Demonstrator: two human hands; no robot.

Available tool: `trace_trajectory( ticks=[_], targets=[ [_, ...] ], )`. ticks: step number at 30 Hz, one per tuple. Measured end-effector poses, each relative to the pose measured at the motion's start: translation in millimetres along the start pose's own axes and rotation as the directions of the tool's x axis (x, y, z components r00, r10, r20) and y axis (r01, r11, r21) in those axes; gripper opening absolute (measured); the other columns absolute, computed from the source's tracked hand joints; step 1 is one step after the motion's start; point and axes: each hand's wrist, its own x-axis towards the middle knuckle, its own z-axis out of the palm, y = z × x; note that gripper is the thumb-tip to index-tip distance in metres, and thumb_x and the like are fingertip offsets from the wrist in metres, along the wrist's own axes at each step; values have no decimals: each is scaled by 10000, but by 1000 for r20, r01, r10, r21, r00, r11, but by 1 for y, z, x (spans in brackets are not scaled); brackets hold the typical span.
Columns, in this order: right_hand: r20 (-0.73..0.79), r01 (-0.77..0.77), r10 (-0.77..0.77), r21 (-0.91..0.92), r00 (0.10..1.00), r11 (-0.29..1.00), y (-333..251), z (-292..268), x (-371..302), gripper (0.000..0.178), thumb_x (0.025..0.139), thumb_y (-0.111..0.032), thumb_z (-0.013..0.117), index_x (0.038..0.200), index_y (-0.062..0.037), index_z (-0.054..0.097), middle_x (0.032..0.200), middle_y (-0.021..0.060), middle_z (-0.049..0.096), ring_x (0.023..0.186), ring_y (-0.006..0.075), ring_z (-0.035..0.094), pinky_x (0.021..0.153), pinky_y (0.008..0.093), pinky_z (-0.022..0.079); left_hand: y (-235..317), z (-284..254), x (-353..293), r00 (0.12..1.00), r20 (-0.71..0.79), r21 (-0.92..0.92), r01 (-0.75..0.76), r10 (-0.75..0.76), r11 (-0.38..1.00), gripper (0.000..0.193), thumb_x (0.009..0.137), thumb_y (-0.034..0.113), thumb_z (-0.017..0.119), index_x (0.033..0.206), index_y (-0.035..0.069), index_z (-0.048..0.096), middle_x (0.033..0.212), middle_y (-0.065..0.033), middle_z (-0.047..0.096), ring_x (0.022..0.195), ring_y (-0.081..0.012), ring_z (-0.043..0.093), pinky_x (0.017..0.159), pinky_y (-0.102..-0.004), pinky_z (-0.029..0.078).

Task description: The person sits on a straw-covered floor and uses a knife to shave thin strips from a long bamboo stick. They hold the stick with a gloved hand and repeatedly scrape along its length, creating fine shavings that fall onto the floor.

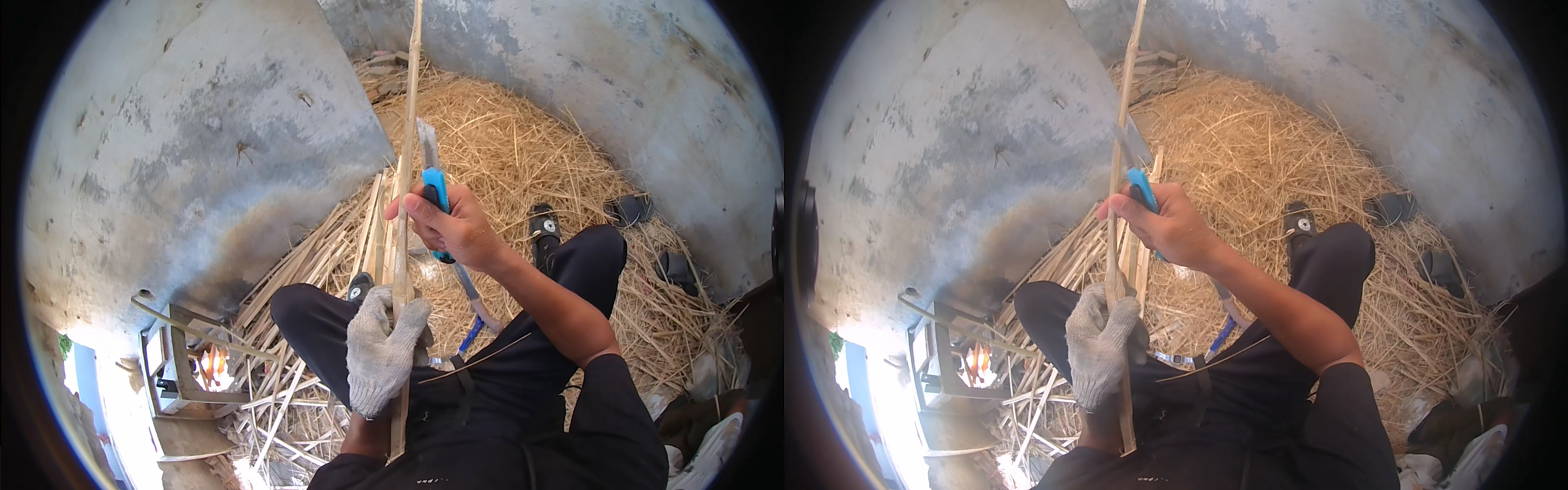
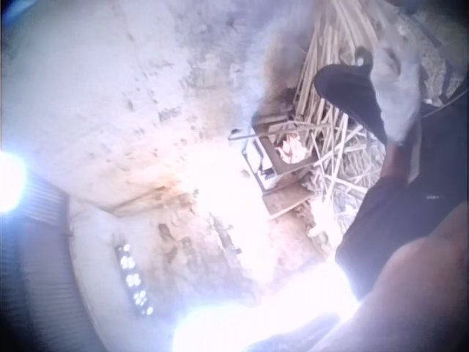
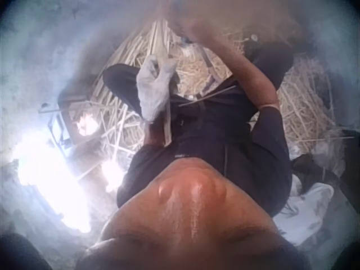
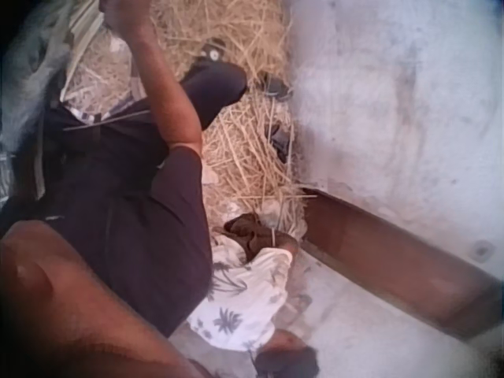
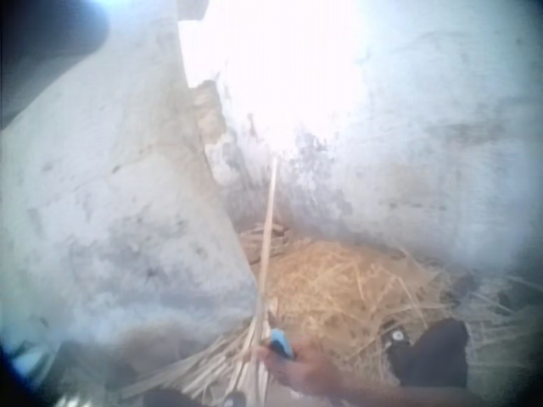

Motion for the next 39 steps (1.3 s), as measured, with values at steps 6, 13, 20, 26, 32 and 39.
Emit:
trace_trajectory(
  ticks=[6,13,20,26,32,39],
  targets=[
    [-46,136,-142,-120,989,983,12,-2,1,297,1031,-242,529,999,30,644,542,-87,384,445,11,311,419,206,237,9,-1,-5,996,57,-134,76,-69,988,252,929,196,664,1040,-6,560,613,-35,594,432,-88,522,398,-220,390],
    [-196,64,-84,-103,977,993,6,0,0,200,973,-191,621,939,-11,702,591,-73,488,505,18,408,466,222,302,2,4,-6,998,-58,76,-4,9,997,286,898,207,713,1032,-15,592,639,-52,629,501,-81,564,467,-237,443],
    [-194,102,-110,-49,975,994,10,2,2,223,993,-163,595,1047,39,674,550,-75,423,449,12,331,418,213,252,-2,7,-6,970,-135,283,-156,200,946,300,886,211,729,1042,-23,625,657,-84,670,587,-112,642,574,-279,504],
    [-211,125,-123,-5,970,992,0,3,5,235,999,-162,580,1067,41,677,541,-71,435,436,15,361,412,209,267,-10,5,6,919,-80,393,-327,386,860,287,883,180,714,1051,-35,626,653,-60,650,579,-90,602,568,-258,490],
    [-240,174,-159,44,958,984,-6,2,10,236,1001,-176,580,1051,25,694,536,-77,441,442,11,361,412,214,249,-7,7,16,879,-45,449,-407,475,795,270,885,172,710,1036,-33,621,637,-66,649,563,-95,607,551,-271,495],
    [-245,354,-366,-95,898,930,-45,12,25,258,1000,-226,596,1054,4,700,539,-87,430,456,8,349,425,217,236,20,11,19,913,-47,165,-392,405,905,273,909,216,701,1023,-20,624,638,-35,642,547,-67,581,516,-243,470]
  ],
)
